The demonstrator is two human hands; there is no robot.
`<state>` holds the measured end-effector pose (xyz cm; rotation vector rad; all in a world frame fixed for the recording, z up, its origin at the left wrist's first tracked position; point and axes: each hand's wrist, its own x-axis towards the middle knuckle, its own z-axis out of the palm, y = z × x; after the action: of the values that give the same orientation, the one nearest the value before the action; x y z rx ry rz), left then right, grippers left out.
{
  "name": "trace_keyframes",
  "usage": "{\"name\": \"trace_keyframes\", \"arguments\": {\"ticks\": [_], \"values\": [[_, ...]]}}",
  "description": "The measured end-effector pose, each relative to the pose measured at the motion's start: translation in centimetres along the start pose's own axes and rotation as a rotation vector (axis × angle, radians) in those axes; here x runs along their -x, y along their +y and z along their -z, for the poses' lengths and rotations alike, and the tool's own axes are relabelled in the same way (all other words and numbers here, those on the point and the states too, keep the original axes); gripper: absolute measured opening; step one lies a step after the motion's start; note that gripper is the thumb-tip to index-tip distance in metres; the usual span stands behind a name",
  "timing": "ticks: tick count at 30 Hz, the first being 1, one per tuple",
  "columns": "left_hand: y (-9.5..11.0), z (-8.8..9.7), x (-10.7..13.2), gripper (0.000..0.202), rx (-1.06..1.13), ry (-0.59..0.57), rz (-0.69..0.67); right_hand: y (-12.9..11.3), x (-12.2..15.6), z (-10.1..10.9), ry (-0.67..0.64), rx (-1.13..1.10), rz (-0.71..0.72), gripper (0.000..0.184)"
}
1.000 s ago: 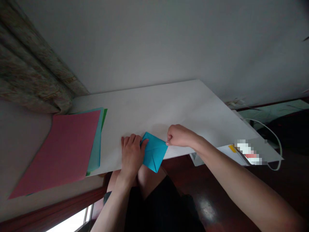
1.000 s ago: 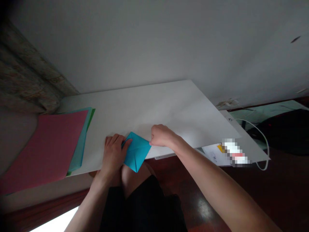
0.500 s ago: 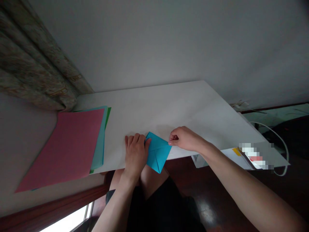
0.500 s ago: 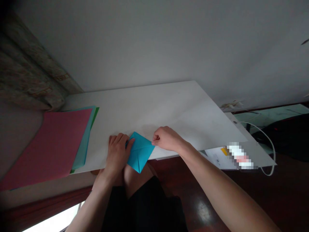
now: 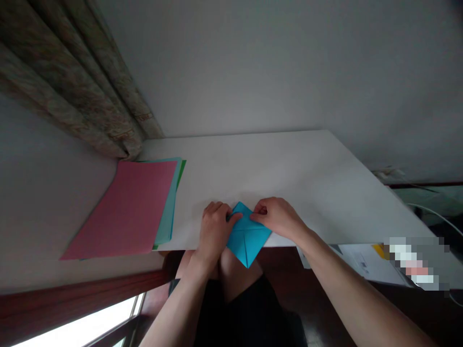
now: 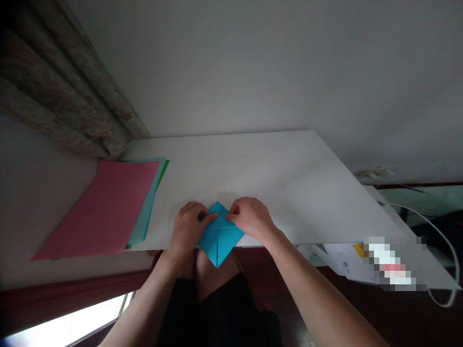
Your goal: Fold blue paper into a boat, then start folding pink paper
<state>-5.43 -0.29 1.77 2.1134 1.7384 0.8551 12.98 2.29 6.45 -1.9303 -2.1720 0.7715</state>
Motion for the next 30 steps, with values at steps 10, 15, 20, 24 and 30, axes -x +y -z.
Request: {"name": "trace_keyframes", "arguments": {"ticks": [10,15,20,24,30], "values": [[-4.3,3.9,0.0,0.025,0.493,-0.129,0.14,0.2,0.2,-0.4,0.006,0.033,0.03,0.014],[-3.7,3.9,2.9,0.023,0.33,-0.135,-0.109,0.0,0.7,-0.6,0.027,0.098,0.08,0.015],[-2.1,2.1,4.7,0.02,0.138,0.09,-0.053,0.3,1.7,-2.3,0.197,0.242,0.222,0.018],[-1.9,1.3,4.7,0.017,0.078,0.139,-0.046,0.7,2.2,-3.4,0.302,0.283,0.269,0.02],[-1.5,1.1,4.6,0.018,-0.013,0.167,-0.075,0.7,2.4,-3.6,0.336,0.281,0.293,0.021]]}}
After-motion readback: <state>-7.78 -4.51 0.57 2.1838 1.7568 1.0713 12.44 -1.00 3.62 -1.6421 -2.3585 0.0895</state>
